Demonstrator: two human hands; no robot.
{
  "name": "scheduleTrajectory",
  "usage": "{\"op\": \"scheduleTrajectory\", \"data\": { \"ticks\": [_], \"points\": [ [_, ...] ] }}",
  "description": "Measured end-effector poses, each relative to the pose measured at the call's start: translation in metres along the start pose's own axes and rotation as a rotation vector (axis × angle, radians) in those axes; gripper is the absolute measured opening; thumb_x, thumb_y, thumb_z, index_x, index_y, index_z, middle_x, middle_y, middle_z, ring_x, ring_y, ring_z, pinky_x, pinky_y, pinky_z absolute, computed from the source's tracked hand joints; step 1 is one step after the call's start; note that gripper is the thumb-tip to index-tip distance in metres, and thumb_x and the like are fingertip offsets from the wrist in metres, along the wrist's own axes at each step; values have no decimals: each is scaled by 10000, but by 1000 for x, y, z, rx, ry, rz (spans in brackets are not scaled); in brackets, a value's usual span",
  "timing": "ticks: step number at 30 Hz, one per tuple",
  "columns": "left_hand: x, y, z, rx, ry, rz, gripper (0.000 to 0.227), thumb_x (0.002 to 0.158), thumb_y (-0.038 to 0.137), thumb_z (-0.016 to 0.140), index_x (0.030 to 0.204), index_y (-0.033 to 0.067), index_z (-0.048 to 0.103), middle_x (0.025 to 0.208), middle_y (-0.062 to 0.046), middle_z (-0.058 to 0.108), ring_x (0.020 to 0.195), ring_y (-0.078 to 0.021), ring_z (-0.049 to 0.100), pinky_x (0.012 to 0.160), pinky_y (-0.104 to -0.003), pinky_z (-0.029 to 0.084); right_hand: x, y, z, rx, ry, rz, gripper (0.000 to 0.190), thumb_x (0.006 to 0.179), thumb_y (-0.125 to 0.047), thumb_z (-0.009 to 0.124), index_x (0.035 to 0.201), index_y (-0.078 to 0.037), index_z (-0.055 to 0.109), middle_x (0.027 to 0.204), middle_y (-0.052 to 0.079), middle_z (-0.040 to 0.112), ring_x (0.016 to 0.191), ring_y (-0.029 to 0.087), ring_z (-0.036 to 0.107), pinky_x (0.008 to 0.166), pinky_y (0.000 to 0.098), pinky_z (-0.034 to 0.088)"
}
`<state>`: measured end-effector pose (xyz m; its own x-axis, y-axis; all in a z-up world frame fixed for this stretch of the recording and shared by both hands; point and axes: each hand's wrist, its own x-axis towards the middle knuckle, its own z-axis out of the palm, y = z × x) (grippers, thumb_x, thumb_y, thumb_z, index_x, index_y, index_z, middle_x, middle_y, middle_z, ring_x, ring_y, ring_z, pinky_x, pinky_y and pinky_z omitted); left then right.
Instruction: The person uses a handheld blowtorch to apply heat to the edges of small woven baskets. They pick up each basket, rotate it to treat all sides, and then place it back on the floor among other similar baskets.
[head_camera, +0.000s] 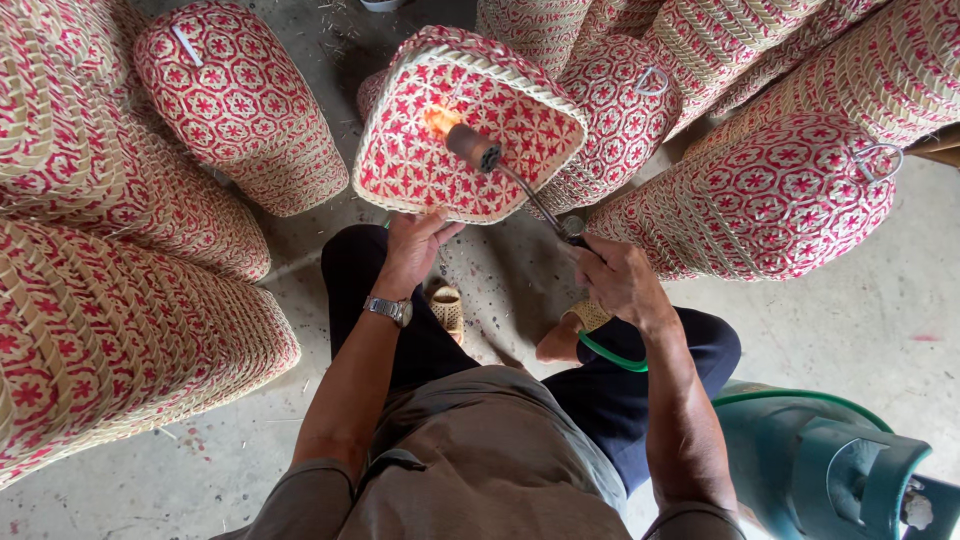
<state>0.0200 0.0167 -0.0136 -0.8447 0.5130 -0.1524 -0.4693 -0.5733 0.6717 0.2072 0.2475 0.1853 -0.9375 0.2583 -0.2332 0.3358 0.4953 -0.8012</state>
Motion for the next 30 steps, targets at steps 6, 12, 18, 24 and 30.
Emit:
{"op": "scheduleTrajectory", "data": {
  "ticks": [6, 12, 18, 24, 30],
  "points": [
    [-5, -2, 11, 41, -31, -72, 310, 952, 8, 677, 1251, 29, 597, 1192, -113, 699, 1106, -252, 709, 1000, -513, 610, 2, 2, 7, -20, -45, -126, 295, 1046, -256, 605, 904, -18, 709, 645, -2, 628, 540, 58, 551, 467, 270, 446],
    [-1, -26, -4, -36, -32, -122, 169, 991, -13, 718, 1070, 30, 575, 1090, -136, 710, 1033, -261, 729, 961, -535, 654, 3, -1, 12, 101, -199, 49, 240, 995, -251, 583, 979, -52, 716, 634, -18, 612, 487, 52, 532, 422, 265, 426],
    [-5, -36, -8, -38, 24, -160, 172, 959, -11, 718, 1026, 70, 582, 1052, -121, 713, 999, -258, 737, 912, -514, 673, 5, -4, 14, 192, -76, 44, 315, 1036, -271, 619, 898, -6, 722, 622, -2, 601, 480, 69, 507, 437, 259, 418],
    [-17, -28, 16, 15, 60, -185, 245, 934, 8, 652, 1172, 55, 618, 1106, -96, 719, 1020, -233, 722, 887, -453, 648, 9, 5, 26, 117, 46, -28, 316, 1043, -275, 635, 895, -9, 717, 632, -4, 601, 509, 61, 525, 473, 270, 424],
    [-22, -22, 24, -7, 94, -205, 240, 952, 36, 642, 1184, 58, 585, 1125, -96, 722, 1030, -236, 725, 940, -456, 635, 9, 9, 30, 46, 56, -61, 302, 998, -221, 612, 1234, -78, 734, 674, 4, 621, 526, 78, 538, 499, 277, 473]
  ]
}}
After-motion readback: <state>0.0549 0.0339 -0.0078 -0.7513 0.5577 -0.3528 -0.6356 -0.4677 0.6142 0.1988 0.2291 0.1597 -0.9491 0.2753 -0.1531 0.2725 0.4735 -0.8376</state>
